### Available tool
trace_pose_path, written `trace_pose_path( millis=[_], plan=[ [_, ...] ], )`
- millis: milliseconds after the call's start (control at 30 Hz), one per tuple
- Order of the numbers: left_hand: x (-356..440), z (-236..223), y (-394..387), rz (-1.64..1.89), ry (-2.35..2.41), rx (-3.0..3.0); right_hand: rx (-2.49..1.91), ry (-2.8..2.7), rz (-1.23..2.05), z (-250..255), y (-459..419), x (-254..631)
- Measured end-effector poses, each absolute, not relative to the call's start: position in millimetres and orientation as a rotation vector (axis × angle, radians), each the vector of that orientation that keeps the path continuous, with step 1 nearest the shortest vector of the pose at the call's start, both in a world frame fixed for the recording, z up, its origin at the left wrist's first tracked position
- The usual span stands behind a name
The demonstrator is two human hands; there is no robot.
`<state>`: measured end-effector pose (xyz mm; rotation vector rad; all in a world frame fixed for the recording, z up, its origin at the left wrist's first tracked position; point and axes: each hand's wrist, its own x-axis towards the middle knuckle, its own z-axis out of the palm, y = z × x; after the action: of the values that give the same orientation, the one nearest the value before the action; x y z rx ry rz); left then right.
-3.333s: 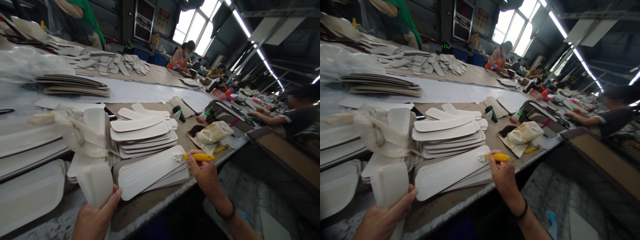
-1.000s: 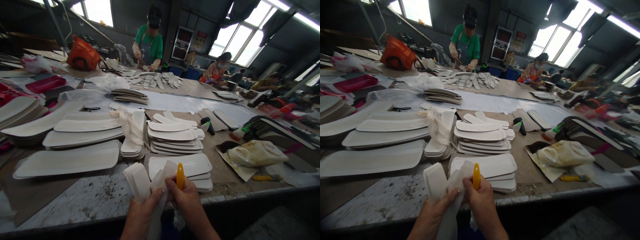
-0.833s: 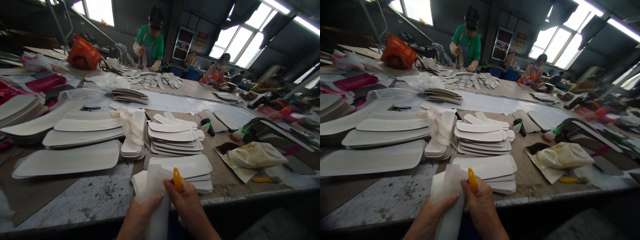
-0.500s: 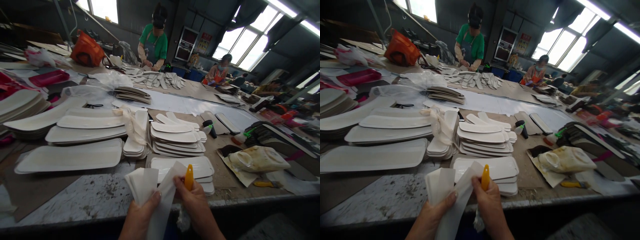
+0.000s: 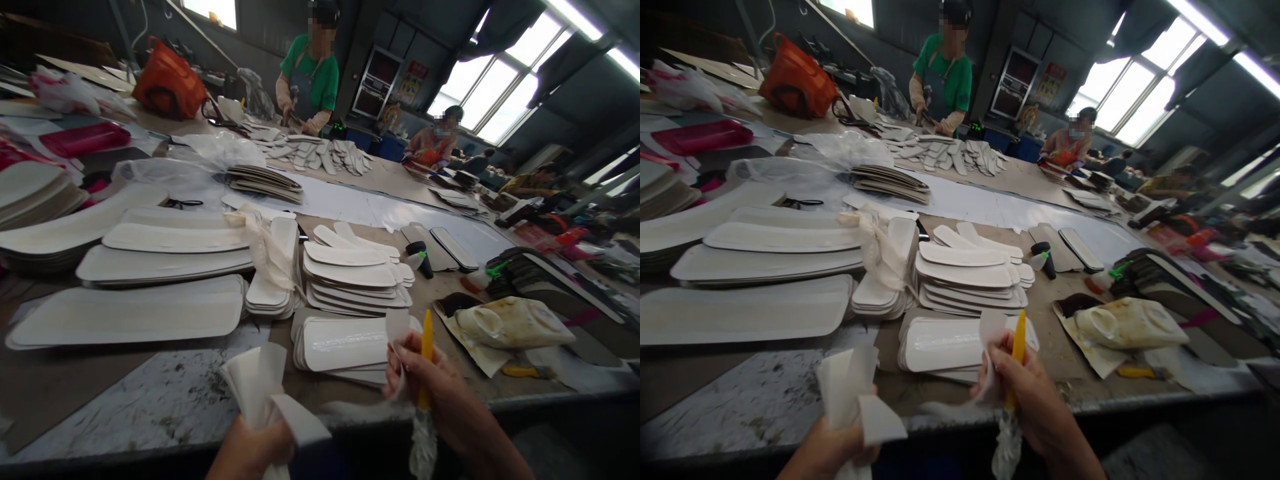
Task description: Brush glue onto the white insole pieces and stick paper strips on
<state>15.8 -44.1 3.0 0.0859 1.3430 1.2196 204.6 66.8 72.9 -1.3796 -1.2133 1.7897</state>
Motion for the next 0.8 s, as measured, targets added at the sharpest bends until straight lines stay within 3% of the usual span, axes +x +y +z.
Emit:
trace_pose_path(
  millis=[67, 200, 267, 467, 800],
  plan=[
    [10, 8, -39, 1.227, 1.410, 0.099, -1.454, -1.624, 1.715, 81, 78, 205],
    [5, 16, -24, 1.268, 1.384, 0.139, -1.460, -2.472, 1.240, 86, 103, 183],
    [5, 16, -16, 1.289, 1.359, 0.109, -1.420, -2.682, 1.207, 84, 113, 168],
    [7, 13, -2, 1.300, 1.195, -0.081, -1.410, -2.841, 1.209, 75, 128, 138],
    [10, 11, 10, 1.254, 1.337, 0.080, -1.375, -3.051, 0.961, 60, 133, 131]
  ],
)
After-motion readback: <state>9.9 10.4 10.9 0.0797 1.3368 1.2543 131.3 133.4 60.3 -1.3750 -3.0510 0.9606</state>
